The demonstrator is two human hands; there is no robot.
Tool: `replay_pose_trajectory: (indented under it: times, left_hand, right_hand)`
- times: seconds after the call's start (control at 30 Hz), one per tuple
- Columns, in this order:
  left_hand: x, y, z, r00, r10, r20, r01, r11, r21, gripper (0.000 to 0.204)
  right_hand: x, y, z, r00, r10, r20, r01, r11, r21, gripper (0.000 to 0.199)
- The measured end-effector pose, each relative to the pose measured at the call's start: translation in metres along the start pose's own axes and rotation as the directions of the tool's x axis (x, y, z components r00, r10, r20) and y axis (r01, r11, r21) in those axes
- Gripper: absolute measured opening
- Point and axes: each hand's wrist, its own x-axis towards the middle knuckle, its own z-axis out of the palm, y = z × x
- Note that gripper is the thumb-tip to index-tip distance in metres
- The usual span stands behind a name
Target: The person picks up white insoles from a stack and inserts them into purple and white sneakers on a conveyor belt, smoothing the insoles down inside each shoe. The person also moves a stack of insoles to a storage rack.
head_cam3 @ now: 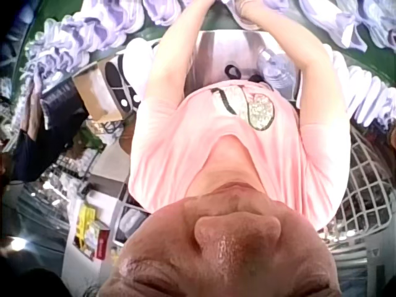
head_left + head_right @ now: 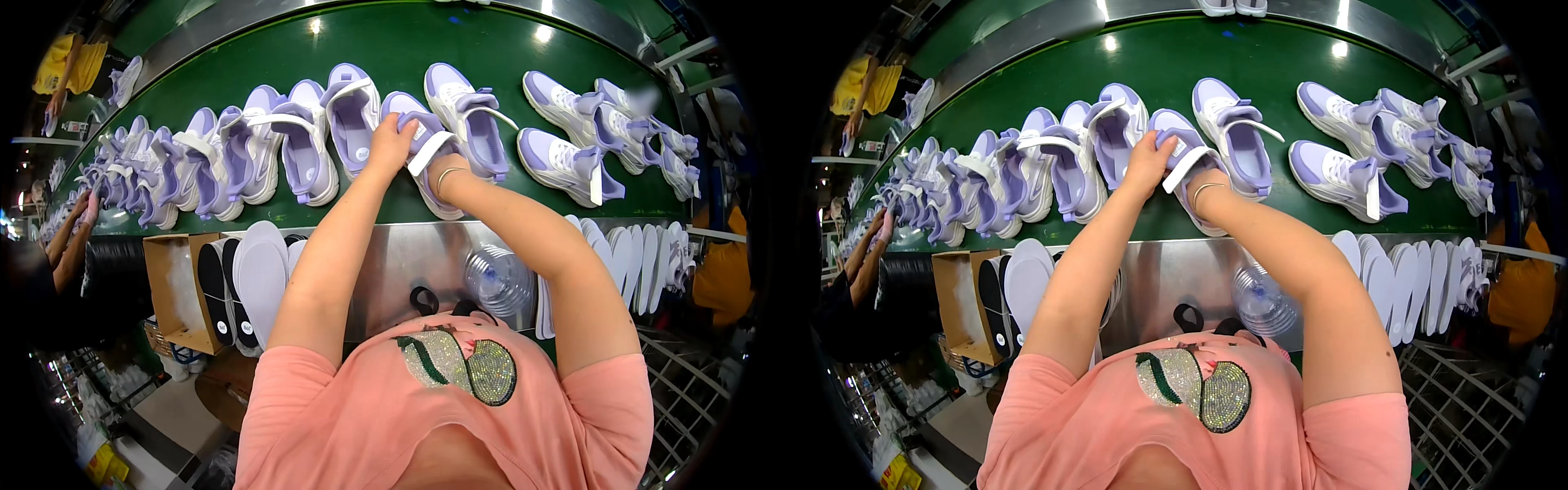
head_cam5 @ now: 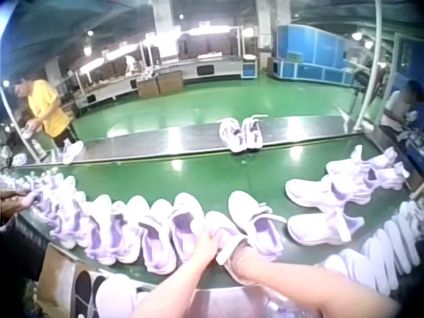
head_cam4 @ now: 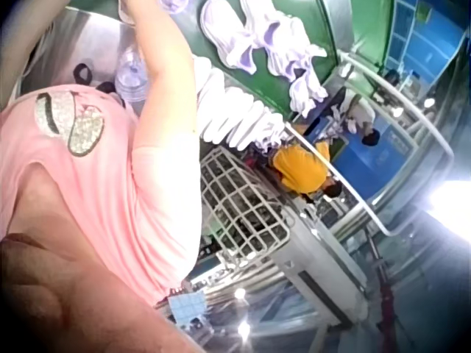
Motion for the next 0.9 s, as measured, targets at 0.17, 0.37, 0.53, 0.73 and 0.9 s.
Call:
replay_pose_trajectory:
  times: [0.17, 0.37, 0.53, 0.73, 0.9]
  left_hand:
    - [-0.005, 0.003, -0.001, 0.998, 0.040, -0.055, -0.036, 0.997, 0.071, 0.031]
    - [-0.009, 0.010, -0.001, 0.997, -0.076, -0.002, 0.076, 0.994, -0.080, 0.040]
    - [-0.016, 0.031, -0.008, 0.953, -0.275, 0.124, 0.301, 0.893, -0.336, 0.046]
    - [-0.014, 0.044, -0.008, 0.910, -0.360, 0.204, 0.411, 0.849, -0.332, 0.045]
    - [-0.014, 0.048, -0.005, 0.914, -0.357, 0.195, 0.400, 0.875, -0.274, 0.046]
  right_hand:
    - [-0.031, 0.010, -0.022, 0.965, -0.192, 0.181, 0.193, 0.981, 0.014, 0.026]
    - [-0.033, 0.018, 0.002, 0.943, -0.227, 0.242, 0.232, 0.973, 0.009, 0.039]
    - [-0.038, 0.018, -0.024, 0.936, -0.193, -0.294, 0.226, 0.971, 0.081, 0.026]
    - [0.000, 0.030, -0.019, 0.615, -0.234, -0.753, 0.211, 0.969, -0.129, 0.026]
    - [0.011, 0.030, -0.034, 0.759, -0.116, -0.641, 0.286, 0.944, 0.168, 0.012]
